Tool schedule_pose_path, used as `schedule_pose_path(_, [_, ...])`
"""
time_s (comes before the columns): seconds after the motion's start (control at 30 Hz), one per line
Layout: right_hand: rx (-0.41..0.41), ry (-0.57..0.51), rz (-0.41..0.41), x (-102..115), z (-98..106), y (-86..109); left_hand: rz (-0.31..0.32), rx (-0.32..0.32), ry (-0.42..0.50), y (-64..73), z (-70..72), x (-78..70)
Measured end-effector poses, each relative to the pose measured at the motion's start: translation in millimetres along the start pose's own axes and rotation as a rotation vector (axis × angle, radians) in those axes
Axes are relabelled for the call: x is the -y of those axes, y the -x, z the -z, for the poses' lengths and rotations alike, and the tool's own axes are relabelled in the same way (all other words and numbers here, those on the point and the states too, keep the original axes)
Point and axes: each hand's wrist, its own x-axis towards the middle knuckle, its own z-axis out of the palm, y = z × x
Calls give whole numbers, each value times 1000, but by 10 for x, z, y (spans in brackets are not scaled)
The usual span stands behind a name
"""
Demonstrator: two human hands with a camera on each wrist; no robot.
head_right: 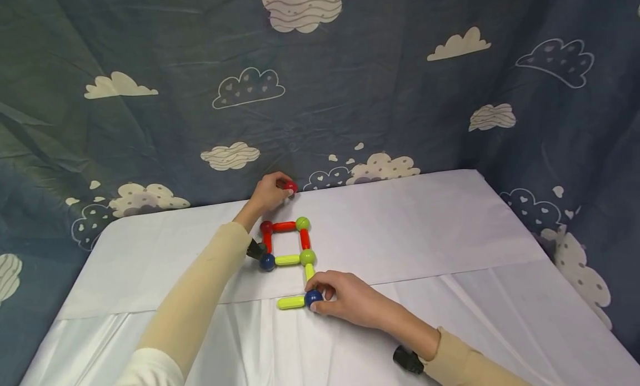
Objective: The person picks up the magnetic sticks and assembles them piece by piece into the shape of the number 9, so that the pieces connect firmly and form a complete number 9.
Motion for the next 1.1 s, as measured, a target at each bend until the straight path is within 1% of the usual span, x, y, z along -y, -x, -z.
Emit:
schedule_pose_path(0.13, [10,-6,-3,1,-2,-10,-60,32,-34,138,147,-22])
schedule_pose_path(0.23, [13,-6,-4,-5,0,1,-115,61,-23,292,230,-61])
schedule_pose_path(0.3, [5,-2,-1,-7,6,-2,-155,73,3,416,292,-91])
schedule_pose_path(0.43, [-7,5,2,-1,12,-24,-216,88,26,729,420,-127])
schedule_pose_path(0.57, [-1,1,-5,6,0,-39,-243,116,17,1105,506,-69])
schedule_pose_path(0.73, [2,-14,-4,5,-17,-36,-245,162,39,1575,556,70])
schedule_pose_path(0.87, [1,-17,-6,3,-24,-36,-219,226,59,1901,522,240])
schedule_pose_path(0.93, [0,-14,-8,3,-24,-39,-197,273,54,2029,472,337])
schedule_pose_path(1.0, [-3,-10,-14,4,-22,-44,-168,321,47,2124,406,425])
schedule_pose_path(1.1, [-8,-8,-20,7,-20,-54,-133,362,43,2208,300,519])
